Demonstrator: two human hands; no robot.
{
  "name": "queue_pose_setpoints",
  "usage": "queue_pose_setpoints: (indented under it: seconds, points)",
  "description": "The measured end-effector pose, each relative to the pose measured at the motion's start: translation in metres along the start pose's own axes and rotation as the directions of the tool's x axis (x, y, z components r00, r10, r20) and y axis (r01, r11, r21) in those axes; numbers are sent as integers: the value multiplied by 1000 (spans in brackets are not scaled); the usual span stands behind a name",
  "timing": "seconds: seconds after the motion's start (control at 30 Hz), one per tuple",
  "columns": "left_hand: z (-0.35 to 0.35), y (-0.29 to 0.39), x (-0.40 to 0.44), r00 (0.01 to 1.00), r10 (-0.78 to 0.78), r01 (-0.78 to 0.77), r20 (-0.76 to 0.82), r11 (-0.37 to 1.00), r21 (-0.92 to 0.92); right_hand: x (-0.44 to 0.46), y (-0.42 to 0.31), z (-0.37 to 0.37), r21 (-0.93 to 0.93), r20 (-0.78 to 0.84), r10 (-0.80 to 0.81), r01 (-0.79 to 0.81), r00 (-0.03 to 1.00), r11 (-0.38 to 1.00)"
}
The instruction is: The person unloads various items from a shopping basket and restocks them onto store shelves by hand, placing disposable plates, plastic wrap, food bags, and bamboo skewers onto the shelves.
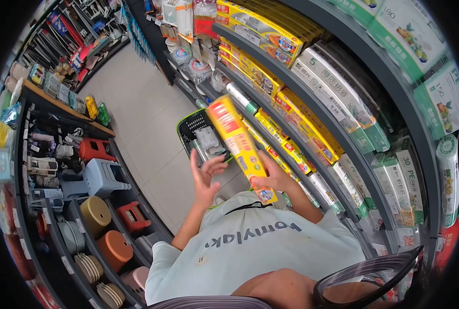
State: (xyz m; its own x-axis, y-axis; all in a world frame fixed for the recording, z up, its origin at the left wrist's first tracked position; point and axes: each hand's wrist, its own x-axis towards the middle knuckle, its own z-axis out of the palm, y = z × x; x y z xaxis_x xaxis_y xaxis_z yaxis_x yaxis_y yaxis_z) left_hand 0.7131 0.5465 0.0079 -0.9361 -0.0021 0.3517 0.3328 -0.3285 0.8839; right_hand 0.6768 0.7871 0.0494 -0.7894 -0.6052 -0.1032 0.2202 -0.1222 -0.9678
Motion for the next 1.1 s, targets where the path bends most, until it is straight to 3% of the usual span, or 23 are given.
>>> queue_pose_setpoints:
  seconds: [0.03,0.1,0.17,0.23,0.3,0.33,0.37,0.47,0.53,0.57,0.67,0.9,1.1]
  points:
    - [6,6,10,1000,-2,2,-2,1000,0,-3,-9,1,16,153,191,-196,970,981]
    - [18,17,27,980,-59,6,-189,963,-268,-1,-14,6,-24,236,199,-199,951,980]
    - [17,30,37,971,-83,16,-225,959,-285,-1,-17,9,-25,394,287,-302,873,953]
    - [13,31,45,959,-105,23,-262,954,-299,-1,-9,2,-14,399,256,-274,880,962]
    - [9,27,50,902,-115,-21,-415,951,-309,-5,-10,-12,225,381,94,-191,920,955]
    - [2,25,54,882,-99,-49,-460,953,-298,-10,-22,-19,243,376,100,-202,921,949]
    - [-2,27,59,881,-103,-45,-461,953,-299,-15,-16,-25,324,323,73,-183,943,928]
    - [-12,28,67,787,-85,-118,-611,952,-284,-22,-9,-43,330,232,26,-104,972,938]
    - [-6,28,68,797,-91,-112,-597,949,-295,-24,3,-51,289,-147,72,-27,987,957]
    - [-3,28,67,809,-94,-109,-581,946,-304,-25,7,-54,294,-139,84,-40,987,955]
    - [0,27,65,836,-103,-107,-540,933,-345,-21,6,-53,313,-347,-14,130,938,941]
    - [-4,31,59,859,-62,-112,-508,946,-304,-19,20,-58,269,-547,-51,233,836,935]
    - [-2,34,51,894,-78,-45,-442,964,-261,-17,6,-50,155,-577,-112,243,809,958]
